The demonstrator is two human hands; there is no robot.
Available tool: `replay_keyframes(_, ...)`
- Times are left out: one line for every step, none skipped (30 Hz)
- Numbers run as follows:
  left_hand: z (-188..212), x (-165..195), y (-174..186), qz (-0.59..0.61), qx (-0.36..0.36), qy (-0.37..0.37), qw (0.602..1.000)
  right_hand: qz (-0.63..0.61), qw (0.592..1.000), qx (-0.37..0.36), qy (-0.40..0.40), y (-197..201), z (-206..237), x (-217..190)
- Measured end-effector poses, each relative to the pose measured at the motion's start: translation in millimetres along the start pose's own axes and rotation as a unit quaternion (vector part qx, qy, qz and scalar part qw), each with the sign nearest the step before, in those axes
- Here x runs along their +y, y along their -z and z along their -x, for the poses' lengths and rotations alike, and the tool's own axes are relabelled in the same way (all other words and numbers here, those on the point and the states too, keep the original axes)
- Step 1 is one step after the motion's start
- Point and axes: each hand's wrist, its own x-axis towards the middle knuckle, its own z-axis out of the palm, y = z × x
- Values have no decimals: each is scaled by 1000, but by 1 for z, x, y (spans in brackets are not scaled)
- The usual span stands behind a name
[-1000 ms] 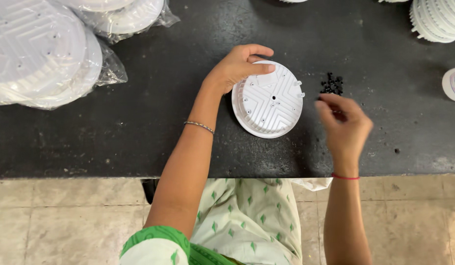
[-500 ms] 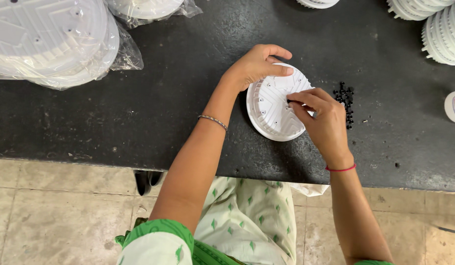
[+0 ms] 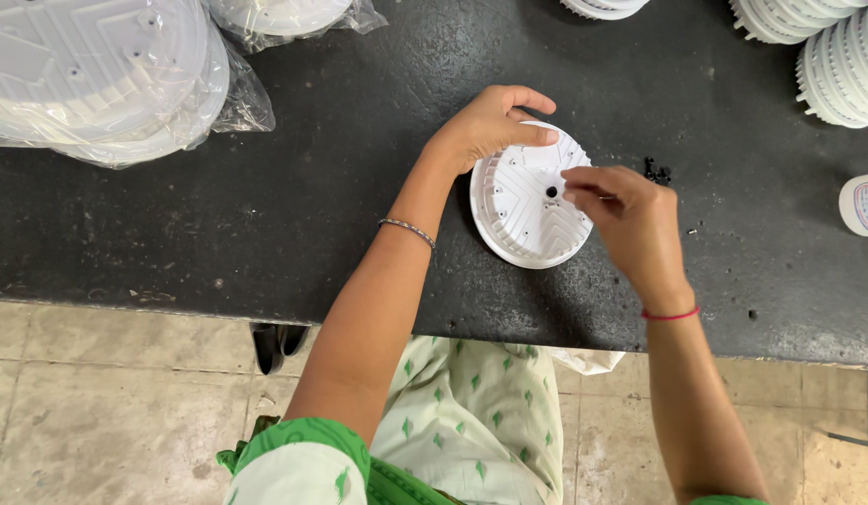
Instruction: The person picks small black plastic clips one at a time from a pile on the workbench and presses them into holes on the underside of a round white plastic lamp base, rotating the base as they work. They stack finished bases, wrap a base in a clear plastic bag, and set it with the completed stack.
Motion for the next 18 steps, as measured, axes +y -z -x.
replay_keyframes(0,0,0,4,-4,-4,1000,-3,1000,-3,-3,3,-2,1)
replay_keyframes(0,0,0,8,-7,-8,1000,-5,1000,-5,-6,7,-5,2)
replay_keyframes(0,0,0,9,-7,-4,1000,5,1000,-13,17,10,-10,4)
replay_keyframes(1,1,1,9,-7,2,1000,15,999,-20,40,14,-16,5)
replay_keyframes(1,1,1,10,-7,7,1000,24,997,-27,63,16,-24,7)
replay_keyframes(2,1,0,6,-5,7,1000,39,997,-50,53,19,-33,9)
replay_keyframes(2,1,0,2,-3,7,1000,53,995,-73,44,21,-43,10)
replay_keyframes(2,1,0,-2,0,6,1000,68,992,-96,35,22,-52,11)
replay_keyframes(2,2,0,-3,-1,5,1000,84,989,-122,22,22,-60,12)
replay_keyframes(2,2,0,-4,-3,2,1000,99,984,-149,9,22,-68,12)
replay_keyframes(2,2,0,-4,-3,0,1000,115,978,-175,-3,21,-74,11)
replay_keyframes(2,2,0,-4,-3,0,1000,129,971,-200,-26,20,-79,10)
replay_keyframes(1,1,0,-3,-3,-1,1000,143,963,-225,-49,18,-84,8)
replay_keyframes(1,1,0,-3,-4,-1,1000,157,953,-250,-73,17,-87,5)
replay_keyframes(0,1,0,4,-7,-3,1000,166,950,-253,-81,15,-89,2)
replay_keyframes(-2,1,0,11,-11,-4,1000,175,946,-256,-90,14,-91,-1)
replay_keyframes(-3,1,0,17,-14,-5,1000,184,943,-260,-98,12,-92,-3)
replay_keyframes(-3,1,-1,11,-5,1,1000,189,941,-260,-103,11,-92,-6)
